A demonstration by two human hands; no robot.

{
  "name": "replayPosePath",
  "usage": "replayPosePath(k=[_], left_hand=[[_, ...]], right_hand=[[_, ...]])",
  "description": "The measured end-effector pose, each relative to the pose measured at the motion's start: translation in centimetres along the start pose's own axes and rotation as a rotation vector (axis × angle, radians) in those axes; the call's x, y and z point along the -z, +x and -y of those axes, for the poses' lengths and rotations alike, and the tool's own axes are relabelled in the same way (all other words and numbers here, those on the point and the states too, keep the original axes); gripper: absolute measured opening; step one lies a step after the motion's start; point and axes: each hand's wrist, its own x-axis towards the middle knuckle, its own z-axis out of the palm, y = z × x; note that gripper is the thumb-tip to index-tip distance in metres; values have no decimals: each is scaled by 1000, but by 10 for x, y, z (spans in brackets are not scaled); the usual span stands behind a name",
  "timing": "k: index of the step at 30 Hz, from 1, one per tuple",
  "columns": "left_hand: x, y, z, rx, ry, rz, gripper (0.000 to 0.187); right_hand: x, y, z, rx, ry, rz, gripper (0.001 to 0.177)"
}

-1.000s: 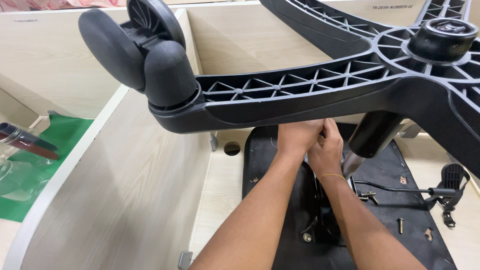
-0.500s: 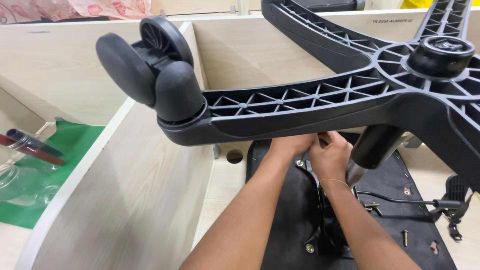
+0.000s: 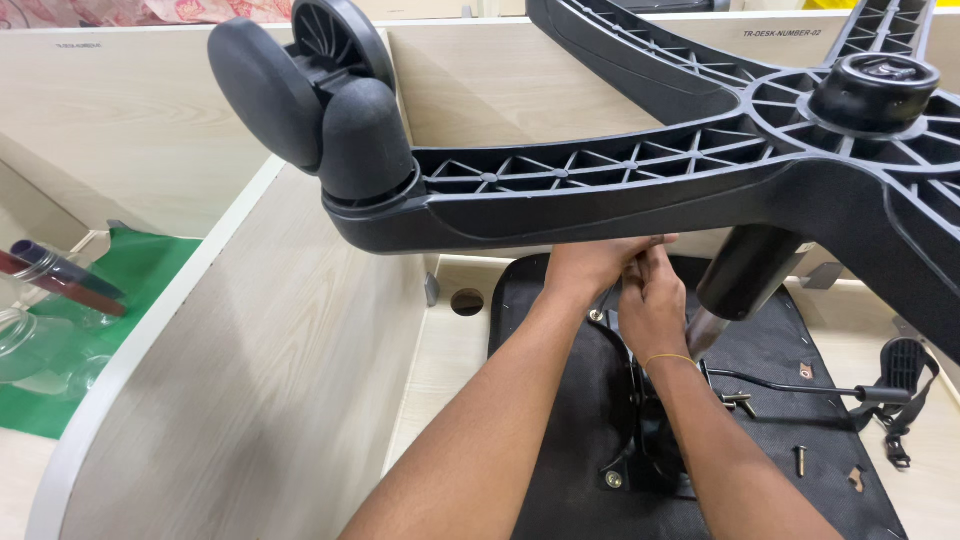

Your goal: The person assembles the base of an office chair by attaching the seat to the central column and securing it with screws. They use a screwdriver to tighten the screws and ensure the seat is firmly attached to the base.

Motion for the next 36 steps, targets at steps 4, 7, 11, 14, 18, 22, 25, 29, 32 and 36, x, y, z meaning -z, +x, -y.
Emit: replayPosePath(k=[4,7,11,14,18,22,25,29,32,36], left_hand=[[-1,2,4,3,-3,-19,30],[0,1,4,-14,-14,-22,30],[2,-2,3,-26,-32,-32,28],[3,-4,2,-43,-57,-45,28],[3,-4,2,22,-29,-37,30],[3,-5,2,-58,-98,-37,28],[5,-6,0,-37,-5,-57,30],[9,-13,5,-35,-8,-123,31],[8,-11,9,0,14,-162,32],[1,-1,20,-26,71,-188,29]], right_hand=[[-1,0,0,-26,-6,-10,38],[-2,1,-2,-35,-39,-14,36],[-3,0,-5,42,-24,-16,35],[-3,-1,-4,55,-3,-20,37],[-3,-1,0,47,11,-21,38],[-3,0,2,-46,-14,4,38],[-3,0,-1,73,-13,-16,37],[-7,6,-9,22,-80,5,27],[-9,9,-12,69,-80,-5,24],[-12,12,-15,143,-67,-43,21]])
